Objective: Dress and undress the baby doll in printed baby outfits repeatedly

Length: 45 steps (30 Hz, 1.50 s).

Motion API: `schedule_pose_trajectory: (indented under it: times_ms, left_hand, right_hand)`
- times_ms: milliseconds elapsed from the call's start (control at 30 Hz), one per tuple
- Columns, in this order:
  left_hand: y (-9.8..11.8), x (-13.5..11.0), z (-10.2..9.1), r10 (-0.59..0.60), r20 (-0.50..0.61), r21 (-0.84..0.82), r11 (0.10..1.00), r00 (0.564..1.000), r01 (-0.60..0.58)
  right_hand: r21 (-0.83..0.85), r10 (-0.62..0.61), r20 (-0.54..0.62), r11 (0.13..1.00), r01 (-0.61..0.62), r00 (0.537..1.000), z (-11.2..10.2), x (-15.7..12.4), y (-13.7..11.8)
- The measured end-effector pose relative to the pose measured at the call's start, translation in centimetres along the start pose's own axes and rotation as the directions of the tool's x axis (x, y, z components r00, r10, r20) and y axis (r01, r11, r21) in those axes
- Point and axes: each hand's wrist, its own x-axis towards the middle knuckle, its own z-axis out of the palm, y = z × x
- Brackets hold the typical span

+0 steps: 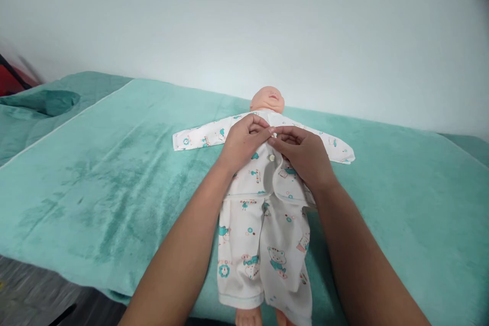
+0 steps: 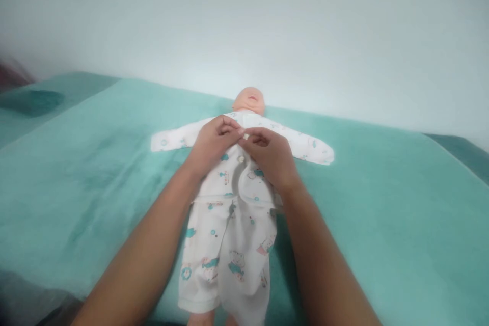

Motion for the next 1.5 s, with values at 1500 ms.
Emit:
schedule_pose_trajectory:
  times_ms: [1500]
  left_hand:
    - [1.4,-1.9,-2.7,0.037,0.376,0.392,0.899,0.926,-0.196]
  right_hand:
    - [-0.297,0.113,0.276,0.955,-0.027,0.954,-2.7,-1.6,-0.5]
